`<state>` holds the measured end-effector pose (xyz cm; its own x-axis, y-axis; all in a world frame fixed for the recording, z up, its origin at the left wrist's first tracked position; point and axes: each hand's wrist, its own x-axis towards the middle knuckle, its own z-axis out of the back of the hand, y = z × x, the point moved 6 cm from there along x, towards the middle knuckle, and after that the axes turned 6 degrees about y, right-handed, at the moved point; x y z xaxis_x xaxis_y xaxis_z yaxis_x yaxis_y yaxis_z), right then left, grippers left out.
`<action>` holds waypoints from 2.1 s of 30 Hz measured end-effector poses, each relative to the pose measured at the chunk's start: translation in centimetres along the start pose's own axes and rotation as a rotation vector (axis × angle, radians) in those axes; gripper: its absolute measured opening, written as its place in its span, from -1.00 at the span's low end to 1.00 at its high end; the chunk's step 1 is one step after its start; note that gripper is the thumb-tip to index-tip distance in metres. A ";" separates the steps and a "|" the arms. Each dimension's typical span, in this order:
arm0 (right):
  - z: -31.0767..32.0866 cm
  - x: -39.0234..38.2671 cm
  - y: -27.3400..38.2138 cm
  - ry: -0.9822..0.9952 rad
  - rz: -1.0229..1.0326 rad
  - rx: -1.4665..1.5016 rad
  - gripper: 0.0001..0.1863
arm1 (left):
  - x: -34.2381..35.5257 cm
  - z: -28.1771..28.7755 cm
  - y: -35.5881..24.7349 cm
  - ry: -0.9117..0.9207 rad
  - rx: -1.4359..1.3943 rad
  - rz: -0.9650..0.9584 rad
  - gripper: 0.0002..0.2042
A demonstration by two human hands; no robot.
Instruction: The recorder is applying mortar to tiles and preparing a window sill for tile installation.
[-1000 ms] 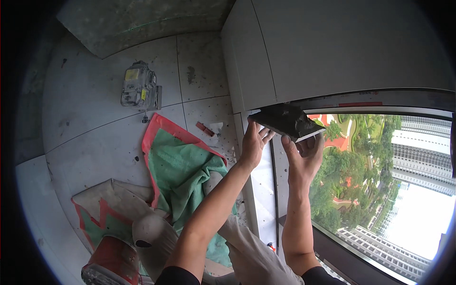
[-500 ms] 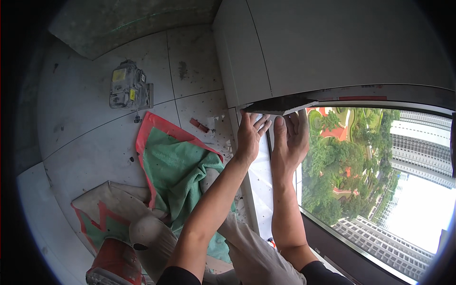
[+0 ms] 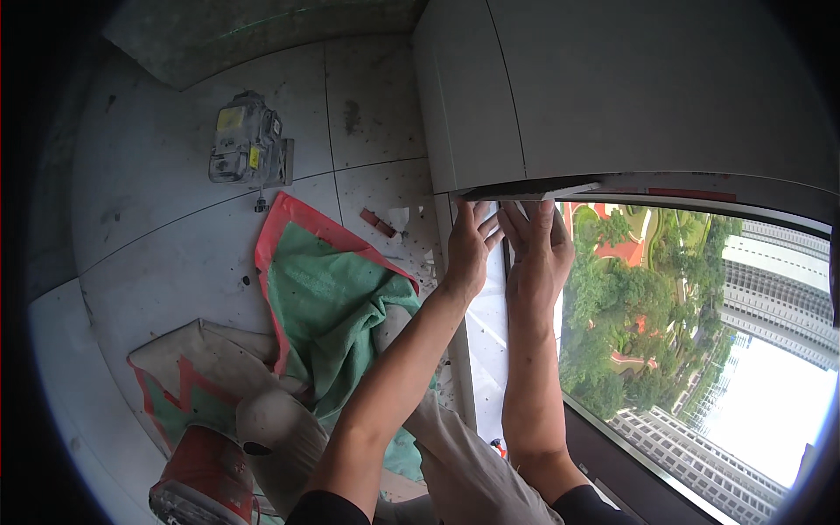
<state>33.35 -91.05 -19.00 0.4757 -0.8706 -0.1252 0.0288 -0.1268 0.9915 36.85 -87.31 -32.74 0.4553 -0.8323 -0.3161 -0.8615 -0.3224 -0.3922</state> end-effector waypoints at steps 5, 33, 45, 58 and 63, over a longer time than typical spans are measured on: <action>0.3 0.6 -1.3 -0.007 -0.050 0.106 -0.23 | -0.1 -0.4 0.2 0.059 -0.112 -0.037 -0.12; -0.2 2.0 -3.0 0.039 -0.087 0.147 -0.31 | 1.7 0.8 -0.4 -0.001 -0.223 -0.022 -0.13; -0.4 2.3 -3.0 0.014 -0.110 0.125 -0.28 | 1.9 0.3 -0.4 -0.033 -0.227 -0.006 -0.09; 0.0 2.6 -2.9 0.014 -0.099 0.152 -0.29 | 2.2 -0.4 0.0 -0.079 -0.204 -0.036 -0.10; 0.1 2.9 -3.2 0.036 -0.106 0.145 -0.41 | 2.3 0.0 0.1 -0.071 -0.156 -0.079 -0.11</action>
<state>34.56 -93.26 -22.58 0.5083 -0.8315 -0.2244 -0.0452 -0.2860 0.9572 37.79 -89.24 -33.46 0.5327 -0.7696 -0.3521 -0.8445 -0.4558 -0.2812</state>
